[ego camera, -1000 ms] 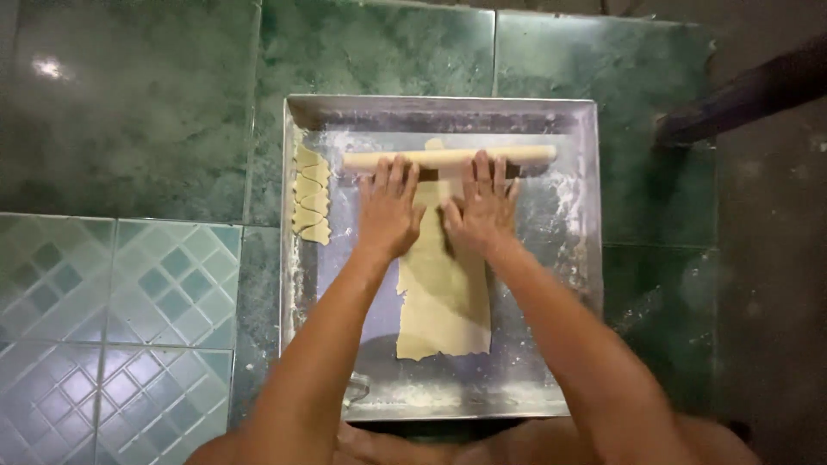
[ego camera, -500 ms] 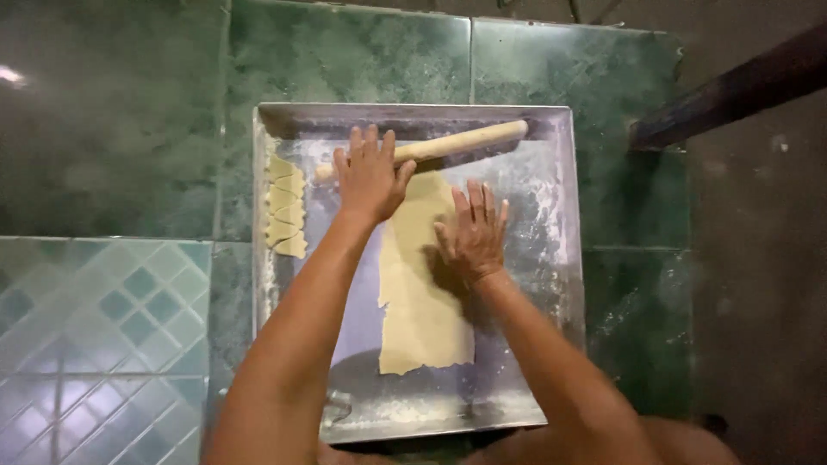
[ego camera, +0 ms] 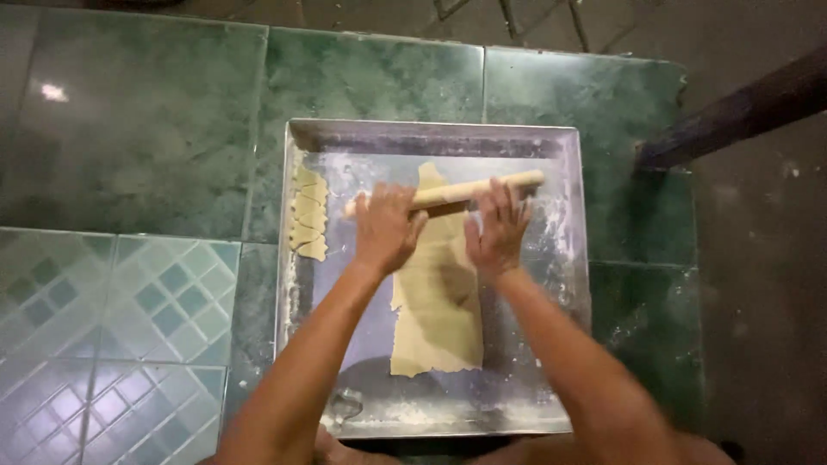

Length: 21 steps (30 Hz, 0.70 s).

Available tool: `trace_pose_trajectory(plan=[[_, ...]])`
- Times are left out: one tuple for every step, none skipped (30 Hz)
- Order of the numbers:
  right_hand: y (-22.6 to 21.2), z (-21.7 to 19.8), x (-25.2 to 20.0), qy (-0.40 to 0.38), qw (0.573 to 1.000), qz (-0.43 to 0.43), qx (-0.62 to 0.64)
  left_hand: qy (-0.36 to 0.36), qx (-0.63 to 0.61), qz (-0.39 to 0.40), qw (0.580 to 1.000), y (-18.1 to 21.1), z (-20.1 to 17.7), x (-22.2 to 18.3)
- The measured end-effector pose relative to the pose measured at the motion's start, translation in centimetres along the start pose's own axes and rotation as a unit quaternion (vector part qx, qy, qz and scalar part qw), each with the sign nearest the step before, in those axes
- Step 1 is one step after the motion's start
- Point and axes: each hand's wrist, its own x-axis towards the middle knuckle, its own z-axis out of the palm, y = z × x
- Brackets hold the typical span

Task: Rolling out dough on a metal tray and cutting it into small diamond shapes using a wheel cutter.

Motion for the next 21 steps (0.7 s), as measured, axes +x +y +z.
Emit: trace_pose_trajectory(plan=[[0.6, 0.6, 1.8, -0.018, 1.000, 0.001, 0.010, 0.007, -0.033, -0.034, 0.999, -0.7, -0.5, 0.9], [1.4, 0.8, 2.8, -0.042, 0.999, 0.007, 0.017, 0.007, -0.068, -0.066, 0.995, -1.1, -0.6, 1.5], [1.6, 1.2, 3.9, -0.047, 0.999, 0.011, 0.018, 0.000, -0.068, -0.066, 0.995, -1.3, -0.1, 1.9], [2.1, 1.9, 5.7, -0.076, 0.995, 0.049, 0.030, 0.017, -0.034, -0.083, 0.996, -1.7, 0.2, 3.1], [2.5, 2.8, 7.6, -0.105, 0.990, 0.086, 0.043, 0.034, 0.001, -0.101, 0.994, -2.3, 0.6, 4.5], [2.7, 3.2, 7.8, -0.107, 0.989, 0.088, 0.043, 0.031, 0.001, -0.101, 0.994, -2.6, 1.2, 4.8], [3.0, 3.8, 7.9, -0.136, 0.985, 0.105, 0.009, -0.005, 0.004, -0.127, 0.992, -3.0, 1.9, 5.2], [3.1, 4.4, 7.4, -0.170, 0.978, 0.122, -0.023, -0.046, 0.006, -0.155, 0.987, -3.3, 2.9, 5.0], [2.9, 4.2, 7.7, -0.179, 0.976, 0.125, -0.021, -0.055, 0.006, -0.158, 0.986, -3.0, 2.5, 5.6], [2.3, 4.0, 7.8, -0.171, 0.976, 0.124, -0.049, -0.044, 0.001, -0.150, 0.988, -3.0, 2.0, 5.6], [1.6, 3.6, 7.9, -0.163, 0.976, 0.123, -0.076, -0.033, -0.004, -0.142, 0.989, -2.9, 1.3, 5.6], [1.6, 4.4, 7.2, -0.165, 0.976, 0.124, -0.076, -0.035, -0.005, -0.142, 0.989, -2.8, 1.0, 5.2], [1.5, 4.7, 6.5, -0.156, 0.977, 0.116, -0.087, -0.046, 0.000, -0.147, 0.988, -2.4, 0.4, 4.8], [2.0, 4.8, 6.4, -0.139, 0.979, 0.109, -0.103, -0.051, 0.003, -0.146, 0.988, -1.8, -0.5, 5.1], [2.3, 4.2, 6.0, -0.132, 0.979, 0.110, -0.108, -0.045, 0.002, -0.140, 0.989, -1.4, -0.3, 5.0], [2.0, 3.6, 5.2, -0.144, 0.977, 0.097, -0.122, -0.049, 0.008, -0.137, 0.989, -1.2, -0.1, 4.2], [1.6, 3.0, 4.4, -0.156, 0.975, 0.085, -0.137, -0.054, 0.014, -0.134, 0.989, -1.1, 0.0, 3.2], [1.4, 2.6, 3.3, -0.151, 0.975, 0.084, -0.139, -0.049, 0.014, -0.131, 0.990, -0.6, -0.2, 2.3], [1.1, 2.0, 2.1, -0.143, 0.974, 0.088, -0.150, -0.066, 0.011, -0.131, 0.989, -0.1, -0.5, 1.2], [0.9, 1.4, 1.2, -0.133, 0.974, 0.091, -0.162, -0.080, 0.009, -0.129, 0.988, 0.5, -0.9, 0.4], [0.6, 0.4, 0.1, -0.125, 0.974, 0.090, -0.165, -0.073, 0.008, -0.125, 0.989, 0.8, -0.3, -0.8]])
